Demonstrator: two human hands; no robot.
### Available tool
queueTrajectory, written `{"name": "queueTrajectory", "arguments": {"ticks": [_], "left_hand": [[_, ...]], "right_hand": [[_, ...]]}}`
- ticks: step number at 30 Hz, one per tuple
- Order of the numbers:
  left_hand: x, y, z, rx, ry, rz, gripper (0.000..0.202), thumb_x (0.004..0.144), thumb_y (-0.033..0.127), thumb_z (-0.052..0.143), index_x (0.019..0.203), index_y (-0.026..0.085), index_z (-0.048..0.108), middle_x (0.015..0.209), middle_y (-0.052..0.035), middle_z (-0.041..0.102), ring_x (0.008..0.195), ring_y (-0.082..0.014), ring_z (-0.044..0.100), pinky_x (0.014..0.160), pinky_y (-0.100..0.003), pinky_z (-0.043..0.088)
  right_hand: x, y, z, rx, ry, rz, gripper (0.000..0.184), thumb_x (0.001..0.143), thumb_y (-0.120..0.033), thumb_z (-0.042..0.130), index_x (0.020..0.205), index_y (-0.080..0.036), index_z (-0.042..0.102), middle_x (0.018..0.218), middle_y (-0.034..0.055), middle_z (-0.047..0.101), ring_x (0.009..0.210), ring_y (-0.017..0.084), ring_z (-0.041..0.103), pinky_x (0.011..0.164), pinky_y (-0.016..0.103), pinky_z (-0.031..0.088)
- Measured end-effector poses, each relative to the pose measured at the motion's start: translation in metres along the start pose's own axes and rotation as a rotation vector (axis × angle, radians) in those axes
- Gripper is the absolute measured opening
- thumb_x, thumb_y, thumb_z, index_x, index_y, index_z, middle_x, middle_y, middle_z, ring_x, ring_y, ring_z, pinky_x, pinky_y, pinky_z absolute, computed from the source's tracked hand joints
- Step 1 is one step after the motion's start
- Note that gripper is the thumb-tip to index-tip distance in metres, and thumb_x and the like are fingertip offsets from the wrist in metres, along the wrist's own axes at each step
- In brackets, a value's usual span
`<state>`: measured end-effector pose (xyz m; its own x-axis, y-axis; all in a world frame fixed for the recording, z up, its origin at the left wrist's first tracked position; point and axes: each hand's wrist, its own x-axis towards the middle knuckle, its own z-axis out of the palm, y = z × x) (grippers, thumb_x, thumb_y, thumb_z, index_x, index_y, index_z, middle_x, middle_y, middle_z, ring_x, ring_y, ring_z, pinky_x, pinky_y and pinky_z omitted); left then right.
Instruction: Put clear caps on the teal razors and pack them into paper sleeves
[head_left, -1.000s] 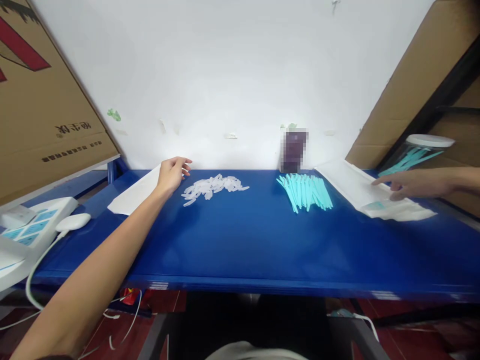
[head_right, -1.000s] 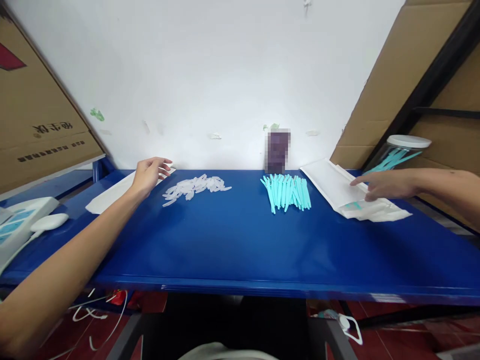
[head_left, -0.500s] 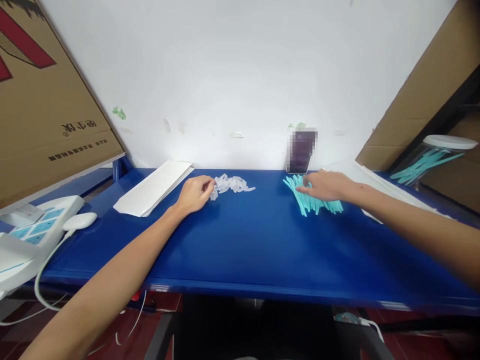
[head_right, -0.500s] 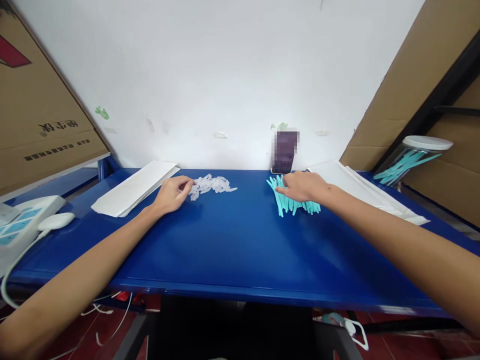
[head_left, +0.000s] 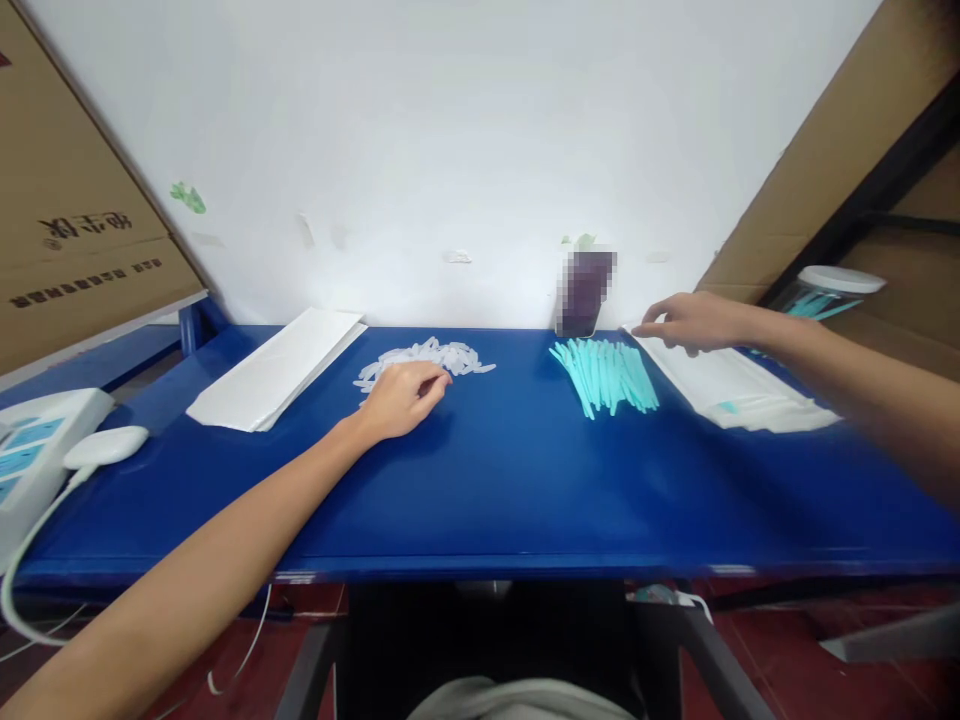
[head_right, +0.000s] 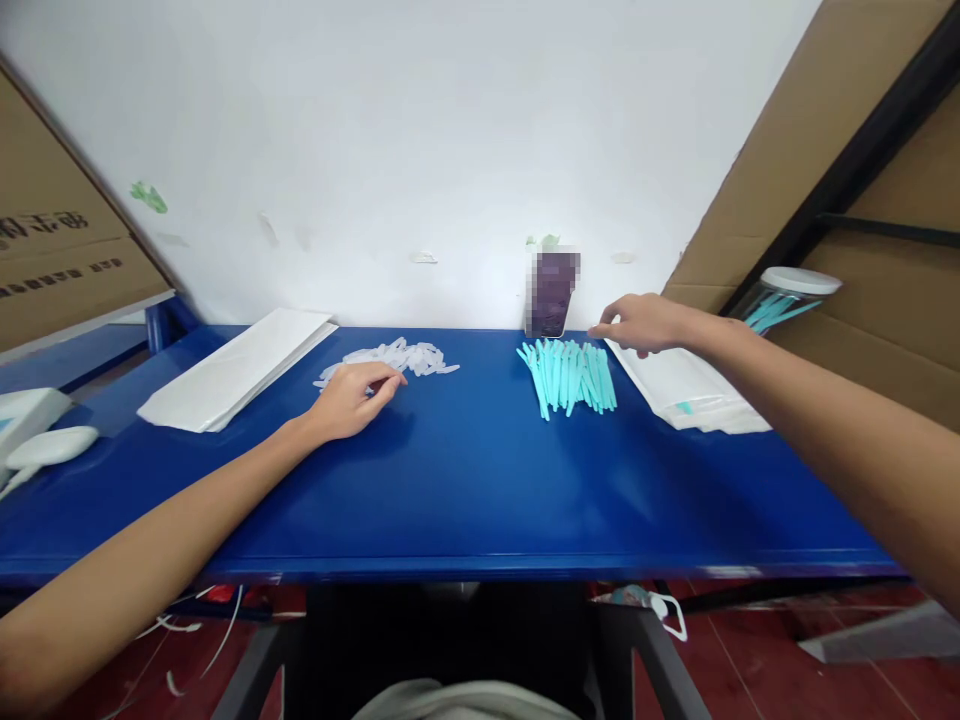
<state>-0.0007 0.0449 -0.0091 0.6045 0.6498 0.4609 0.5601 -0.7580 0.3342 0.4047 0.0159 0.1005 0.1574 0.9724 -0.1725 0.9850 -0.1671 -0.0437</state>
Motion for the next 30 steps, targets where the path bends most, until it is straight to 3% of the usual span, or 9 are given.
{"name": "queueTrajectory", "arguments": {"ticks": [3,7,10,13,21,26,30], "left_hand": [[0.002,0.002,0.004,0.001,-0.019,-0.008,0.035,0.097,0.035,0.042,0.091,0.018,0.072,0.089,-0.0063,0.075,0.076,-0.0197,0.065,0.072,-0.03,0.044],[0.001,0.002,0.006,0.01,-0.048,-0.018,0.036,0.097,0.036,0.042,0.091,0.018,0.072,0.086,-0.0057,0.075,0.074,-0.0193,0.065,0.071,-0.03,0.044],[-0.001,0.0,0.003,0.009,-0.046,-0.036,0.036,0.097,0.036,0.042,0.091,0.018,0.072,0.086,-0.005,0.075,0.073,-0.0189,0.065,0.071,-0.029,0.044],[-0.002,-0.002,-0.002,0.007,-0.02,-0.062,0.036,0.096,0.035,0.041,0.089,0.019,0.072,0.084,-0.004,0.074,0.071,-0.0185,0.064,0.07,-0.029,0.044],[-0.001,-0.003,-0.004,-0.004,-0.028,-0.073,0.035,0.094,0.033,0.041,0.088,0.019,0.073,0.081,-0.0031,0.073,0.069,-0.0182,0.063,0.069,-0.029,0.043],[-0.002,-0.006,-0.006,0.023,-0.005,-0.064,0.036,0.096,0.034,0.041,0.091,0.018,0.073,0.086,-0.0042,0.073,0.072,-0.018,0.063,0.071,-0.029,0.044],[-0.001,-0.002,-0.009,0.035,0.022,-0.055,0.037,0.098,0.035,0.04,0.093,0.017,0.073,0.092,-0.0059,0.073,0.078,-0.0186,0.063,0.076,-0.03,0.045]], "right_hand": [[-0.012,0.003,0.005,0.051,-0.069,-0.03,0.055,0.091,-0.059,0.055,0.117,-0.012,0.066,0.078,0.0111,0.07,0.048,0.018,0.058,0.054,0.034,0.049],[-0.008,-0.018,0.034,0.183,-0.203,-0.171,0.064,0.088,-0.069,0.053,0.116,-0.012,0.065,0.07,0.006,0.064,0.046,0.015,0.053,0.049,0.031,0.045],[0.007,-0.036,0.049,0.081,-0.219,-0.191,0.068,0.084,-0.078,0.05,0.09,-0.013,0.068,0.057,0.0029,0.054,0.048,0.016,0.053,0.057,0.033,0.047],[0.02,-0.051,0.053,-0.074,-0.132,-0.198,0.066,0.083,-0.08,0.048,0.062,-0.017,0.057,0.059,0.0067,0.055,0.055,0.02,0.057,0.062,0.035,0.048],[0.023,-0.08,0.057,-0.126,-0.107,-0.209,0.042,0.082,-0.051,0.063,0.058,-0.02,0.052,0.064,0.0092,0.057,0.064,0.024,0.06,0.057,0.035,0.043],[0.004,-0.088,0.056,-0.149,-0.154,-0.368,0.041,0.08,-0.042,0.066,0.052,-0.021,0.045,0.055,0.0026,0.048,0.056,0.018,0.052,0.054,0.032,0.034],[-0.023,-0.099,0.059,-0.164,-0.136,-0.531,0.033,0.077,-0.038,0.068,0.056,-0.021,0.048,0.056,0.0015,0.052,0.054,0.017,0.05,0.053,0.032,0.03]]}}
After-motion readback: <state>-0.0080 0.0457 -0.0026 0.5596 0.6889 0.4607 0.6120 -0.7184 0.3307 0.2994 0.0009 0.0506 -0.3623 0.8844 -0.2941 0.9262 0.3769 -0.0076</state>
